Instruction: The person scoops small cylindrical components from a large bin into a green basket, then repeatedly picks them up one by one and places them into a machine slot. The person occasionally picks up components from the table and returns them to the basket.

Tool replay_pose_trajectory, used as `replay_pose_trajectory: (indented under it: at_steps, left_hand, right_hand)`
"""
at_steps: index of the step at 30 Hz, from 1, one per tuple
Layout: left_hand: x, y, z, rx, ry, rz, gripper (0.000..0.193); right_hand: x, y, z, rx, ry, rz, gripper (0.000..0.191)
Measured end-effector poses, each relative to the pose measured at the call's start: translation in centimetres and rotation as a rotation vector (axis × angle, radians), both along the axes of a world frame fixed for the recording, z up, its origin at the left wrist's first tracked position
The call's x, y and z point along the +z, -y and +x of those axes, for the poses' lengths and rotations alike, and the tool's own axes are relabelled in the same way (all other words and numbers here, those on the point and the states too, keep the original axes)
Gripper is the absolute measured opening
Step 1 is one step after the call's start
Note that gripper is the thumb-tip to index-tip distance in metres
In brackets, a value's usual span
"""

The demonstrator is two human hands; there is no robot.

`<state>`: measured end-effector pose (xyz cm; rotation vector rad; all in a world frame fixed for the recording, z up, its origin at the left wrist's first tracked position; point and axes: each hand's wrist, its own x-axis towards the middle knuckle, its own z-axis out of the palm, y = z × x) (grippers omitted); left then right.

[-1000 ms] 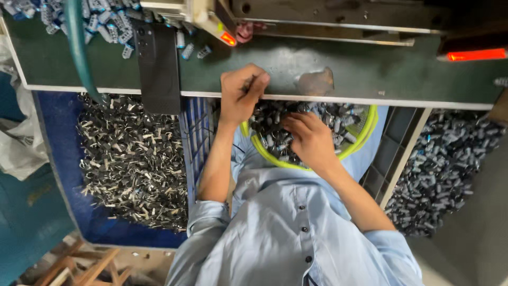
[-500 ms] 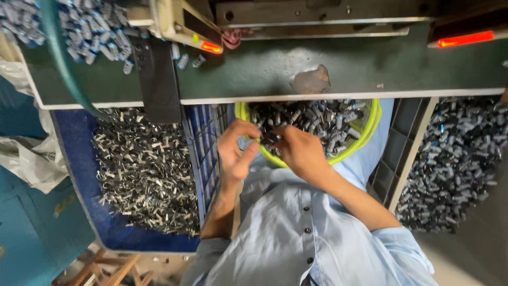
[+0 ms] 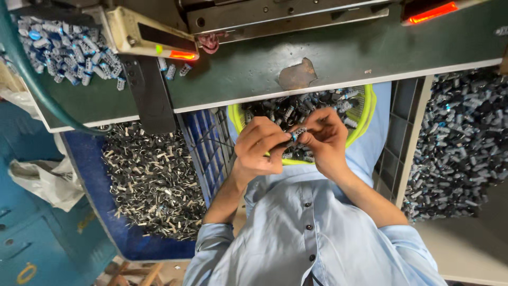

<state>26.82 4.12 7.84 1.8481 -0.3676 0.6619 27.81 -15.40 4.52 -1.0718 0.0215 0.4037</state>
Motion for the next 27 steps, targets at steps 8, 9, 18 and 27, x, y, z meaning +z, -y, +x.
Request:
replay_pose_trajectory:
  at_steps: [8, 9, 18, 27]
  left_hand:
    - [2.6, 0.5, -0.8, -0.027, 0.164, 0.422, 0.024]
    - [2.9, 0.5, -1.2, -0.032, 0.212, 0.455, 0.022]
    - [2.3, 0.8, -1.4, 0.176, -0.378, -0.116, 0.017]
    - [-0.9, -2.4, 0.9, -0.208, -0.411, -0.782, 0.042]
  right_hand:
    - [-3.3, 0.9, 0.4, 0.023, -0.121, 0.275, 0.028]
    - [-3.4, 0.8, 0.6, 0.031, -0.213, 0.359, 0.023]
    - [-0.7, 1.1, 3.5, 0.059, -0.345, 0.36, 0.025]
    - [-1.9, 0.3, 3.2, 0.007, 0.125, 0.076, 0.038]
